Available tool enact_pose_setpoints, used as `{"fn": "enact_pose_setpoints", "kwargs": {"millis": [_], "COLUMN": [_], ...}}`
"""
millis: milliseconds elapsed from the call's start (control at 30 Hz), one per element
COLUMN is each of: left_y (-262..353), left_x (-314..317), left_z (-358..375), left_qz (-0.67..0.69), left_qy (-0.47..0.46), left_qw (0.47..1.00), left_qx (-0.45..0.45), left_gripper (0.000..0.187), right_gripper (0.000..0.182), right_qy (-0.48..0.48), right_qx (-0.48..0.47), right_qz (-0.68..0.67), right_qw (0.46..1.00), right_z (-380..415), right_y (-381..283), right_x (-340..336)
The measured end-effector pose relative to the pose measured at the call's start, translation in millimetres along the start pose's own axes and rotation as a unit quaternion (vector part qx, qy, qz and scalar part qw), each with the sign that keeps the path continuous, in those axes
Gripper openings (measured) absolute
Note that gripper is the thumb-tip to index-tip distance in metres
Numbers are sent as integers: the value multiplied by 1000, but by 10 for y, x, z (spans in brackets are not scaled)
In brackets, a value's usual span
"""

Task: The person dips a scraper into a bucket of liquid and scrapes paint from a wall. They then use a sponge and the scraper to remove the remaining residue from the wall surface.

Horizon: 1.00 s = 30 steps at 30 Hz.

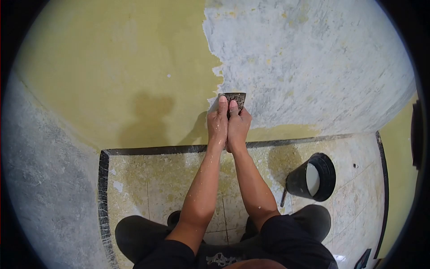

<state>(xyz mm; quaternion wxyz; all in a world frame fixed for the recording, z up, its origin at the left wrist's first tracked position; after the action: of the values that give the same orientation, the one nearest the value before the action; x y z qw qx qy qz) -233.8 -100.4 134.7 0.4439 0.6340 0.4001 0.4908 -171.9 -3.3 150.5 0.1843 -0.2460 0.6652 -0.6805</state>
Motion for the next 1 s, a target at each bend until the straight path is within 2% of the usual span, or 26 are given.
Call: {"fn": "enact_pose_setpoints", "kwargs": {"millis": [67, 167, 200, 233, 267, 300, 333, 400, 467, 567, 633, 700, 767, 833, 867, 900, 967, 1000], "left_y": [183, 82, 9, -65, -208, -189, -117, -105, -119, 130, 424, 523, 457, 296, 257, 300, 336, 418], "left_x": [-15, -33, -91, -121, -153, -154, -112, -79, -91, -75, -62, -6, -14, -124, -151, -112, -90, -79], "left_z": [-11, 12, 29, 49, 61, 80, 108, 11, 24, 2, -64, -111, -72, -72, -10, -30, -53, -66], "left_qz": [-24, -26, -69, -70, -96, -121, -82, -68, -60, -4, -59, -26, 11, -115, -133, -126, -84, -89], "left_qy": [-3, -19, -10, -13, -15, -16, -3, -5, -6, 18, 31, 8, -8, -13, -18, -18, 5, 6], "left_qw": [1000, 999, 998, 997, 995, 991, 995, 996, 997, 1000, 996, 999, 1000, 993, 991, 992, 996, 995], "left_qx": [-6, -15, 6, 13, -21, -53, -64, -53, -51, 12, 65, 38, 15, 24, 1, 16, 28, 52], "left_gripper": [69, 71, 72, 72, 71, 71, 71, 71, 71, 70, 69, 69, 69, 69, 69, 69, 67, 66], "right_gripper": [36, 38, 38, 37, 36, 36, 36, 34, 34, 33, 33, 34, 36, 36, 34, 34, 33, 31], "right_qy": [0, 0, 3, 22, 39, 38, 11, -33, -25, -16, -24, -70, -96, -29, -17, -20, -32, -39], "right_qx": [-30, -53, -54, -15, 21, 11, 21, 41, 24, -5, -19, -43, -50, -64, -38, -53, 0, -2], "right_qz": [31, 20, 14, 41, 68, 63, 38, -2, -9, -31, -41, 23, -7, -30, -40, -45, -14, 11], "right_qw": [999, 998, 998, 999, 997, 997, 999, 999, 999, 999, 999, 996, 994, 997, 998, 997, 999, 999], "right_z": [22, 92, 128, 167, 149, 142, 112, 82, 102, 149, 100, 62, 133, 193, 235, 229, 205, 159], "right_y": [-190, -219, -149, 44, 199, 86, 16, -71, -49, -144, -387, -603, -555, -343, -245, -332, -340, -336], "right_x": [46, 25, 3, -51, -94, -85, -44, 36, 59, 62, 114, 210, 231, 132, 109, 99, 106, 118]}}
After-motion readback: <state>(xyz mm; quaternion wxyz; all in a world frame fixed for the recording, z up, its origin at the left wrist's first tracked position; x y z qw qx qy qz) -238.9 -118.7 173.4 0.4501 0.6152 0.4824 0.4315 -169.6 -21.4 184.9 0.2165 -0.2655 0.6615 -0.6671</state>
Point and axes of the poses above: each hand's wrist, its own z-axis away from the middle knuckle, its own x-axis out of the palm, y = z × x, the point moved 9 cm from there along -z, towards the middle knuckle, and after that the axes turned 10 degrees about x, right-handed, at the moved point
